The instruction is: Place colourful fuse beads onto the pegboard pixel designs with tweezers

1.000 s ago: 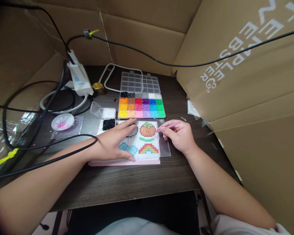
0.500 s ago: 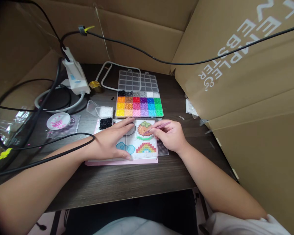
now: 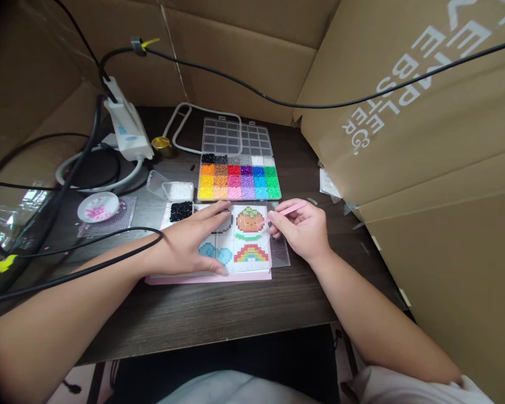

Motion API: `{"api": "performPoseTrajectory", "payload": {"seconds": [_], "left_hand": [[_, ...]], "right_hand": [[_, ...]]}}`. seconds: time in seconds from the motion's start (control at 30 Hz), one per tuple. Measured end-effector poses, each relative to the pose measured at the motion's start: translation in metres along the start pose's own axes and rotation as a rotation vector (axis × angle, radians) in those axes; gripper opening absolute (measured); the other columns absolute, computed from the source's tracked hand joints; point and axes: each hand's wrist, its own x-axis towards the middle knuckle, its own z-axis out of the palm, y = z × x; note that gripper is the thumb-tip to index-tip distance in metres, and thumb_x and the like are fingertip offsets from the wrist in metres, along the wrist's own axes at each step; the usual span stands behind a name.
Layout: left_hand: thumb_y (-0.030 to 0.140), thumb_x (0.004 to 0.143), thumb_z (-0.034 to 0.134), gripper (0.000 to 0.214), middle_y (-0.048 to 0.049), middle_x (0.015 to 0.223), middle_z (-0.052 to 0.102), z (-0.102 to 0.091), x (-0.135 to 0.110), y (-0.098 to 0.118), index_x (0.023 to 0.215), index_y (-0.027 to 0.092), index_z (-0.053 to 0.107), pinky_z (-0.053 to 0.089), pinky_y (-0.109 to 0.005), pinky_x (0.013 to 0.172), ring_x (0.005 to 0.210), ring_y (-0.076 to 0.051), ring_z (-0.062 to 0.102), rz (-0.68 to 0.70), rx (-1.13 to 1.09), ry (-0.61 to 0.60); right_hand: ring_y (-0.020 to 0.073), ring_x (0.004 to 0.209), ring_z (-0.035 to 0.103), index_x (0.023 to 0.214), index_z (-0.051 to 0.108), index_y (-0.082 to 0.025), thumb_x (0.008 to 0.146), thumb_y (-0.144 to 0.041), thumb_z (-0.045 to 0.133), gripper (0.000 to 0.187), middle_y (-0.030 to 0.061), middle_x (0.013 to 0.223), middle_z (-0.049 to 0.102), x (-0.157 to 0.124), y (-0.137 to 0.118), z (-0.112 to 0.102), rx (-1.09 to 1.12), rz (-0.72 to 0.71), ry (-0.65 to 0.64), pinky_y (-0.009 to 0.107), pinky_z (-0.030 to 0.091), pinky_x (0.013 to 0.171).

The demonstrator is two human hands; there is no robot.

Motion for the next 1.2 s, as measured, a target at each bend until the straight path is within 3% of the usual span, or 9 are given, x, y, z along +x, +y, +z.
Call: {"api": "performPoseTrajectory", "payload": {"seconds": [0.37,0.63,0.87,1.2], "left_hand": [[0.06,0.064,0.086,0.115,-0.0218,0.166,0.014,-0.002,0.001,0.004,0.153,0.008,0.035,0.023,-0.043,0.125,0.155,-0.034,0.013,-0.027,0.03,-0.022],[0.058,0.063,0.088,0.112,-0.0203,0.167,0.015,-0.002,0.001,0.005,0.151,0.009,0.039,0.022,-0.042,0.125,0.154,-0.036,0.015,-0.021,0.005,-0.005],[0.06,0.064,0.086,0.113,-0.0196,0.167,0.013,-0.003,0.001,0.006,0.152,0.009,0.037,0.022,-0.045,0.125,0.155,-0.036,0.014,-0.029,0.017,-0.019],[0.06,0.062,0.087,0.116,-0.0211,0.167,0.013,-0.002,0.002,0.005,0.153,0.007,0.037,0.022,-0.044,0.125,0.155,-0.036,0.014,-0.032,0.021,-0.023]], "right_hand": [[0.0216,0.051,0.072,0.076,0.065,-0.021,0.078,-0.032,0.079,0.017,0.0023,0.057,0.069,-0.015,-0.002,0.009,-0.147,-0.092,0.092,0.032,0.062,0.049],[0.0222,0.052,0.073,0.076,0.066,-0.023,0.081,-0.028,0.074,0.011,0.0023,0.059,0.071,-0.016,-0.002,0.009,-0.252,-0.182,0.05,0.031,0.061,0.05],[0.0189,0.049,0.071,0.074,0.067,-0.021,0.08,-0.023,0.074,0.009,0.0001,0.059,0.071,-0.016,0.001,0.011,-0.278,-0.296,0.102,0.026,0.06,0.047],[0.0189,0.048,0.071,0.075,0.067,-0.021,0.08,-0.02,0.073,0.009,-0.0009,0.057,0.07,-0.015,0.002,0.01,-0.294,-0.334,0.081,0.026,0.059,0.046]]}}
